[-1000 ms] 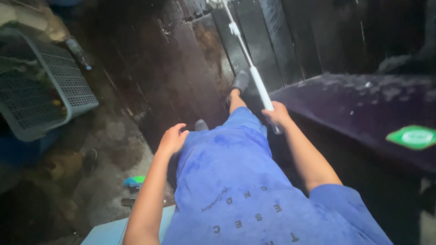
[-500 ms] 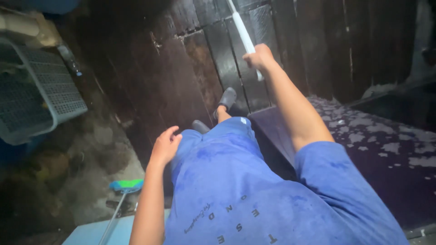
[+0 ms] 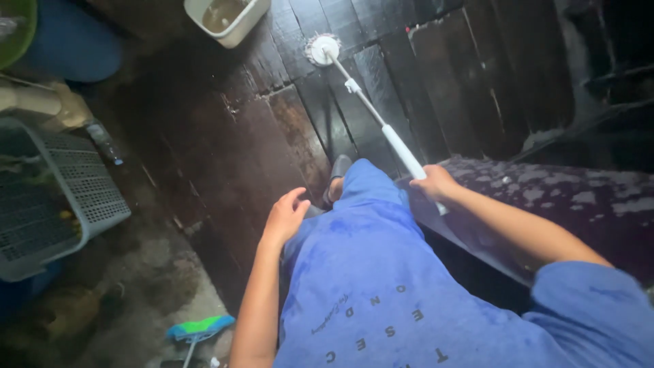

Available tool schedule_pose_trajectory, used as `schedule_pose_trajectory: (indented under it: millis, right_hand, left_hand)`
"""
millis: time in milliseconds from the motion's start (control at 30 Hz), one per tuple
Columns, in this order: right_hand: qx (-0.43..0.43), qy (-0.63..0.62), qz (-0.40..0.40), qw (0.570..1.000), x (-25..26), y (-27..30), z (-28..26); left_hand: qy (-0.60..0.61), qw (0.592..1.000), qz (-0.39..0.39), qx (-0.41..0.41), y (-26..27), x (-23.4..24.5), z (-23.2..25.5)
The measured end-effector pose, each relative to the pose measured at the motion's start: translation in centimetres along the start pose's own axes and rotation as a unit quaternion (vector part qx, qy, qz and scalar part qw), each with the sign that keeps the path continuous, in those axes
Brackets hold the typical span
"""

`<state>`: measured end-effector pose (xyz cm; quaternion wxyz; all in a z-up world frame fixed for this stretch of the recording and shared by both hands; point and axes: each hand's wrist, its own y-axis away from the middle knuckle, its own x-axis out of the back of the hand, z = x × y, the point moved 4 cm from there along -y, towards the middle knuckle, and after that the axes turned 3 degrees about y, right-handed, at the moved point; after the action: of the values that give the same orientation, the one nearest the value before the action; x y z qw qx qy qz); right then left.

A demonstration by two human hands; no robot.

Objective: The recorder uses a circular mop to clean a dark wooden plank floor.

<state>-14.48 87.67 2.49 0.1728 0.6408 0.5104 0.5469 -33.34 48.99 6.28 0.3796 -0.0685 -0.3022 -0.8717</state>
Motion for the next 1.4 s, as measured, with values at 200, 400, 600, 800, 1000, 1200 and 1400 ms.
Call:
schedule_pose_trajectory:
  millis: [200, 400, 600, 800, 1000, 1200, 1400]
  right_hand:
    - [0.036, -0.048, 0.000, 0.998, -1.7, -7.3, -4.5]
    - [0.064, -0.128, -0.010, 0.990, 3.2, -22.6, -13.3]
    - [0.108, -0.107, -0.010, 0.988, 13.2, -31.7, -27.2]
    - [0.106, -0.124, -0.028, 0.986, 18.8, -40.1, -30.9]
    - [0.159, -0.027, -0.038, 0.986, 25.1, -28.4, -24.4]
    - [0.053, -0.028, -0.019, 0.998, 23.8, -14.9, -7.4]
    - [-0.065, -0.040, -0.034, 0.997, 18.5, -7.3, 1.0]
  left_hand:
    - [0.027, 0.999, 0.006, 0.032, -1.5, -0.2, -0.1]
    - [-0.015, 0.995, 0.036, 0.089, -5.5, -0.1, 1.3]
    - [-0.019, 0.988, 0.065, 0.136, -12.2, -1.3, 9.7]
    - [0.034, 0.992, 0.121, 0.023, -17.0, -2.0, 19.0]
    - [-0.007, 0.987, 0.157, -0.021, -19.2, 1.9, 25.4]
    - [-0.016, 0.985, 0.129, -0.114, -20.6, 4.0, 27.4]
    - [-0.011, 0.986, 0.044, -0.163, -21.6, 0.7, 23.6]
